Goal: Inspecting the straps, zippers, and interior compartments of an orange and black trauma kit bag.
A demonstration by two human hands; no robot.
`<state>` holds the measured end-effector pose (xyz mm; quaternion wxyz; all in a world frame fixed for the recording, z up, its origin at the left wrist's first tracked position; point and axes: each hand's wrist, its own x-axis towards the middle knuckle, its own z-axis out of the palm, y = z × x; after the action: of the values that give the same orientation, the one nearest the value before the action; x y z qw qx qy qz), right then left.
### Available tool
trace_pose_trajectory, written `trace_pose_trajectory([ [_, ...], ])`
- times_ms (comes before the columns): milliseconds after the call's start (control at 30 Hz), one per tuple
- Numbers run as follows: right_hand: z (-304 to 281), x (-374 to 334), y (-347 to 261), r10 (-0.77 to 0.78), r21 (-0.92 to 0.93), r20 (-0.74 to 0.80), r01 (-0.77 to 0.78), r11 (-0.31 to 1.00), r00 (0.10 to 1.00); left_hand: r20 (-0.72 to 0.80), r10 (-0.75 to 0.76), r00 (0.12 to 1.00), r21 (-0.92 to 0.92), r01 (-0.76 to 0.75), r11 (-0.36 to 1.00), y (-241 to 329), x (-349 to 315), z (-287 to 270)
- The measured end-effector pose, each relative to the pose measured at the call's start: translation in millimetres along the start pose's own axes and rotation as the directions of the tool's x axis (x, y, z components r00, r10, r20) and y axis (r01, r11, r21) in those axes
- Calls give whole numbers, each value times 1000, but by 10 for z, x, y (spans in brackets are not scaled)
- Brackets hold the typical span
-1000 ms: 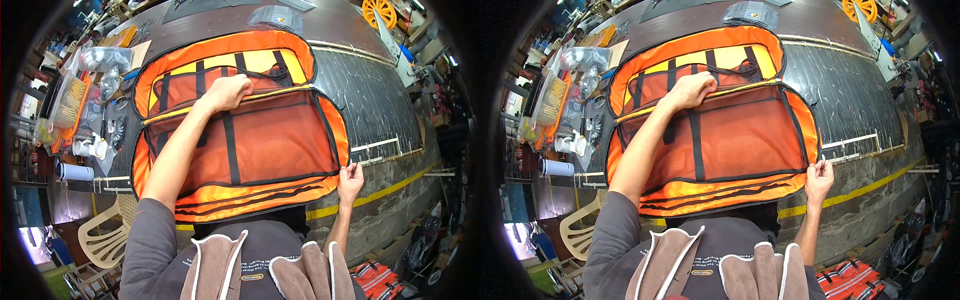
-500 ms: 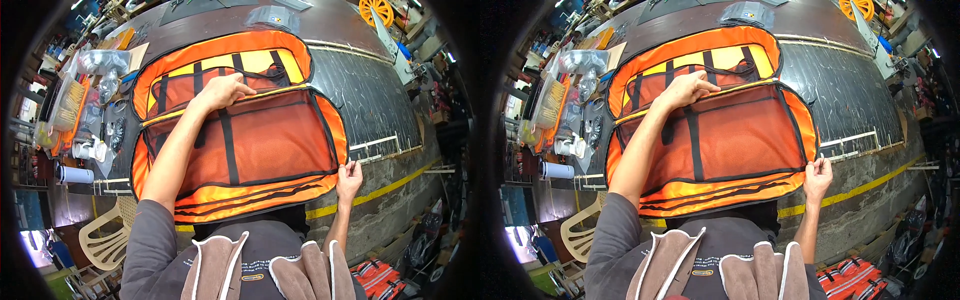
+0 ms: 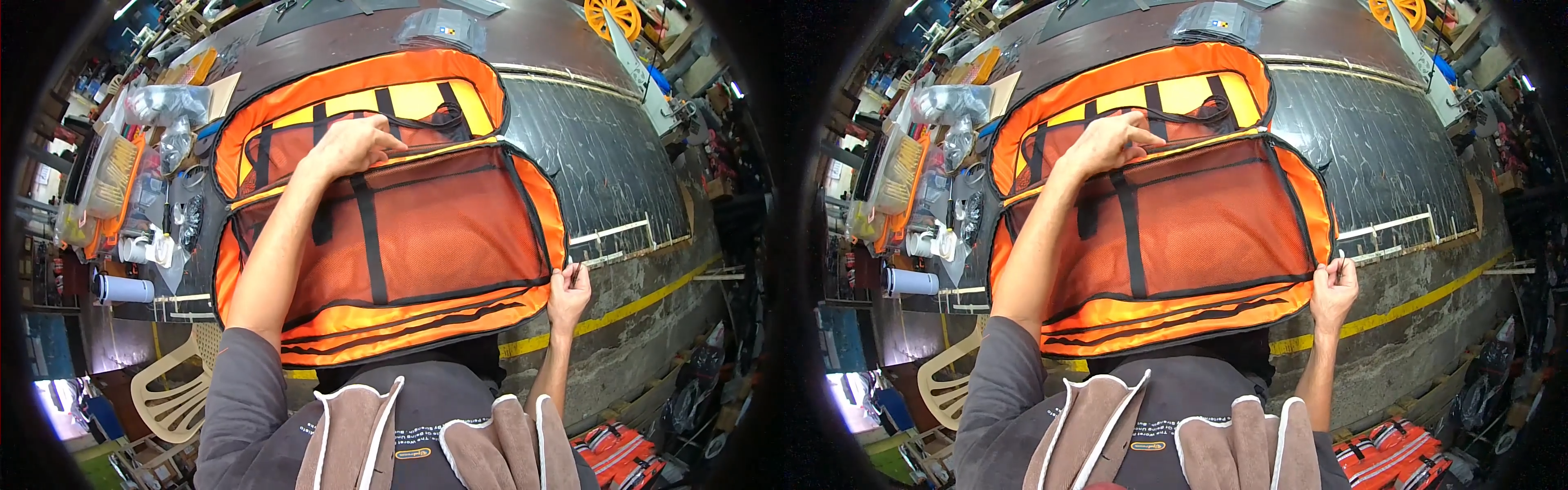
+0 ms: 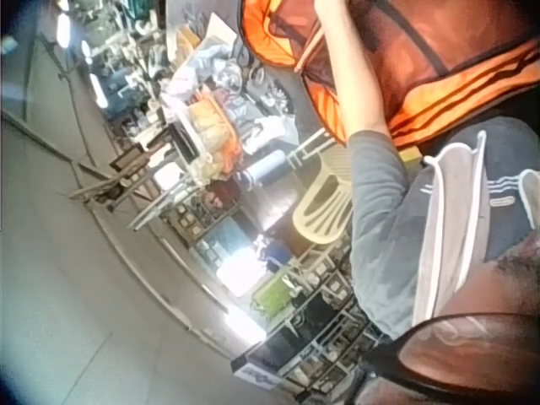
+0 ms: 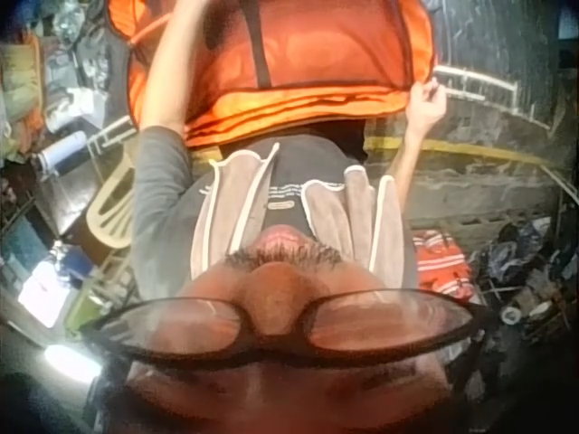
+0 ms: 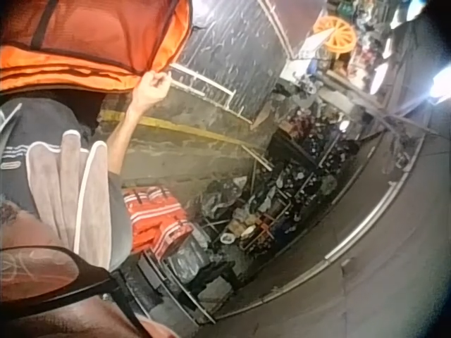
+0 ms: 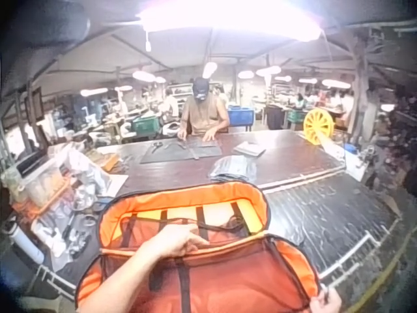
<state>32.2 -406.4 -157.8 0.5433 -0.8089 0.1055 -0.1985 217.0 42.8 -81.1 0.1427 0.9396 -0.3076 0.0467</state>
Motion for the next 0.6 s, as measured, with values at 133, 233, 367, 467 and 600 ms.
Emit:
trace_pose_trajectory([
  [133, 9, -2, 27, 11, 22, 2, -11, 1000, 1000, 73, 6, 997, 22, -7, 1000, -80, 17, 57],
  [233, -1, -4, 9, -1, -5, 4, 1, 1000, 1000, 17, 22, 1000, 48, -22, 999, -78, 2, 97],
  [367, -10, -7, 23, 11, -2, 4, -11, 1000, 1000, -53, 18, 998, -9, -19, 1000, -92, -117, 91],
  [467, -44, -5, 46, 11, 5, 11, -11, 1000, 1000, -113, -33, 993, -39, 29, 999, -42, -193, 60],
  [600, -15, -18, -595, -173, -472, 22, 162, 866, 985, -142, -119, 983, -121, 102, 987, -54, -262, 89],
])
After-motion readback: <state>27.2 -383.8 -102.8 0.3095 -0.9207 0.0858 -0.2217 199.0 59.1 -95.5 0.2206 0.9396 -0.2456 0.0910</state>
